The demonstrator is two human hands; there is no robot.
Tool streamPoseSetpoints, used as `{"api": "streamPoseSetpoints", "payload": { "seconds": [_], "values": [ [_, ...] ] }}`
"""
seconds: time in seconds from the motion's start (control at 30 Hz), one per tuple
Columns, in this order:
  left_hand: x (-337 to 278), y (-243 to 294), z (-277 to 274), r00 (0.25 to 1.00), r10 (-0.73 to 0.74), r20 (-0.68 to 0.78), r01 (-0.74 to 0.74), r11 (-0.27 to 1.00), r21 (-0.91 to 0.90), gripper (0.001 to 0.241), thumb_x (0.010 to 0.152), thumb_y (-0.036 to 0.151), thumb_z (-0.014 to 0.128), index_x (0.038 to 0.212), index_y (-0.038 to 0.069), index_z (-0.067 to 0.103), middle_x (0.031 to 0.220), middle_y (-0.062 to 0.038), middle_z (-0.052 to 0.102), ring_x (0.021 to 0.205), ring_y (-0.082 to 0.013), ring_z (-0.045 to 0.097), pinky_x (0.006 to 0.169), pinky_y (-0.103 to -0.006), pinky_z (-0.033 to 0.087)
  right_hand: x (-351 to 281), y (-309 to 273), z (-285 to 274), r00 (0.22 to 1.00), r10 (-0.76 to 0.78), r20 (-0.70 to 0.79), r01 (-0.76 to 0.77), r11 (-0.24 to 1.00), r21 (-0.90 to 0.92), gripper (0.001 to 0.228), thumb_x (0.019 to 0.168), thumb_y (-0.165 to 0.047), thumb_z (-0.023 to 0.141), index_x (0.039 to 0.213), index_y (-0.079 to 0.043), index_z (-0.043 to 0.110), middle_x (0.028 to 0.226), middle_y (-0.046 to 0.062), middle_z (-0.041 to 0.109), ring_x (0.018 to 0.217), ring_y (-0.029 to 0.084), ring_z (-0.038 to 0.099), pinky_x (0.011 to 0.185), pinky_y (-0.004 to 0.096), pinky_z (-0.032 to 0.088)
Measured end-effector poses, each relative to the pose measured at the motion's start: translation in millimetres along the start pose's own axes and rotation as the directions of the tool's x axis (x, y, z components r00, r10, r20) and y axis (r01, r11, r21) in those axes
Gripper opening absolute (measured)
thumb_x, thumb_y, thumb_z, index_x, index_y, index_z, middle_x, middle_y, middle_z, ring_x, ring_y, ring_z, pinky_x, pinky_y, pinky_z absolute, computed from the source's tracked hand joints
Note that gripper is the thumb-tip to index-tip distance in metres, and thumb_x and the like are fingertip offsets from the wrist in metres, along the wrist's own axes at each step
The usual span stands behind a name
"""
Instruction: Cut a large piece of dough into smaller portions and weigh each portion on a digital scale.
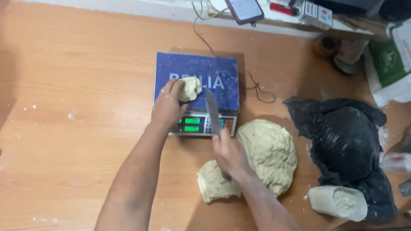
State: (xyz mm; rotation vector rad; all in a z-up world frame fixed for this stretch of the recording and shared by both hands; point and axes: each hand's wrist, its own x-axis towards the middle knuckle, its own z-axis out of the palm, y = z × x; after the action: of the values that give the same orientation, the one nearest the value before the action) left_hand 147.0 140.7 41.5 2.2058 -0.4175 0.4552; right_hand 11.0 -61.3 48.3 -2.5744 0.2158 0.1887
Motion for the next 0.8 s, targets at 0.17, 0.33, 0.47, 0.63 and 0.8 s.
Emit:
{"api": "streamPoseSetpoints", "payload": {
  "seconds": [0.17, 0.33, 0.47, 0.63, 0.8],
  "values": [
    [-3.2, -18.8, 3.1, 0.972, -0.146, 0.184, 0.125, 0.985, 0.121, 0.041, 0.077, 0.010, 0.075, 0.117, 0.008, 0.066, 0.120, -0.012, 0.066, 0.111, -0.0370, 0.063, 0.094, -0.0469, 0.053, 70.0, -40.1, 4.4, 0.987, -0.138, 0.088, 0.151, 0.974, -0.171, 0.028, 0.104, -0.032, 0.044, 0.111, -0.005, 0.049, 0.079, 0.026, 0.071, 0.078, 0.048, 0.071, 0.071, 0.061, 0.054],
    [-3.8, -26.1, 0.8, 0.965, -0.159, 0.209, 0.136, 0.983, 0.123, 0.032, 0.080, 0.010, 0.073, 0.112, 0.009, 0.070, 0.111, -0.012, 0.067, 0.105, -0.0363, 0.064, 0.086, -0.0473, 0.054, 89.1, -42.5, 12.9, 0.954, -0.221, 0.204, 0.287, 0.869, -0.402, 0.027, 0.099, -0.029, 0.049, 0.108, -0.003, 0.051, 0.082, 0.028, 0.072, 0.077, 0.047, 0.072, 0.070, 0.059, 0.056],
    [-19.8, -31.0, 11.9, 0.993, -0.008, 0.121, -0.008, 0.992, 0.125, 0.028, 0.078, 0.009, 0.073, 0.106, 0.009, 0.071, 0.110, -0.011, 0.069, 0.110, -0.0347, 0.065, 0.091, -0.0463, 0.055, 92.7, -24.3, 32.9, 0.939, -0.155, 0.306, 0.302, 0.797, -0.523, 0.022, 0.101, -0.019, 0.042, 0.113, -0.002, 0.051, 0.086, 0.026, 0.074, 0.081, 0.043, 0.076, 0.070, 0.059, 0.059],
    [-22.8, -32.1, 15.8, 0.995, -0.047, 0.083, 0.038, 0.994, 0.107, 0.033, 0.075, 0.005, 0.071, 0.107, 0.009, 0.073, 0.113, -0.014, 0.069, 0.110, -0.0364, 0.063, 0.091, -0.0469, 0.054, 121.3, -3.2, 69.5, 0.934, -0.194, 0.301, 0.325, 0.812, -0.485, 0.027, 0.108, -0.021, 0.037, 0.114, 0.001, 0.053, 0.082, 0.029, 0.073, 0.075, 0.045, 0.075, 0.070, 0.061, 0.056],
    [-45.9, 13.1, -6.3, 0.990, -0.134, -0.038, 0.136, 0.989, 0.051, 0.029, 0.081, 0.007, 0.071, 0.109, 0.006, 0.067, 0.114, -0.015, 0.064, 0.107, -0.0359, 0.062, 0.089, -0.0443, 0.055, 109.9, -5.4, 37.9, 0.917, -0.320, 0.237, 0.392, 0.827, -0.402, 0.025, 0.101, -0.021, 0.043, 0.115, -0.001, 0.051, 0.078, 0.027, 0.072, 0.073, 0.044, 0.074, 0.065, 0.059, 0.057]
  ]
}}
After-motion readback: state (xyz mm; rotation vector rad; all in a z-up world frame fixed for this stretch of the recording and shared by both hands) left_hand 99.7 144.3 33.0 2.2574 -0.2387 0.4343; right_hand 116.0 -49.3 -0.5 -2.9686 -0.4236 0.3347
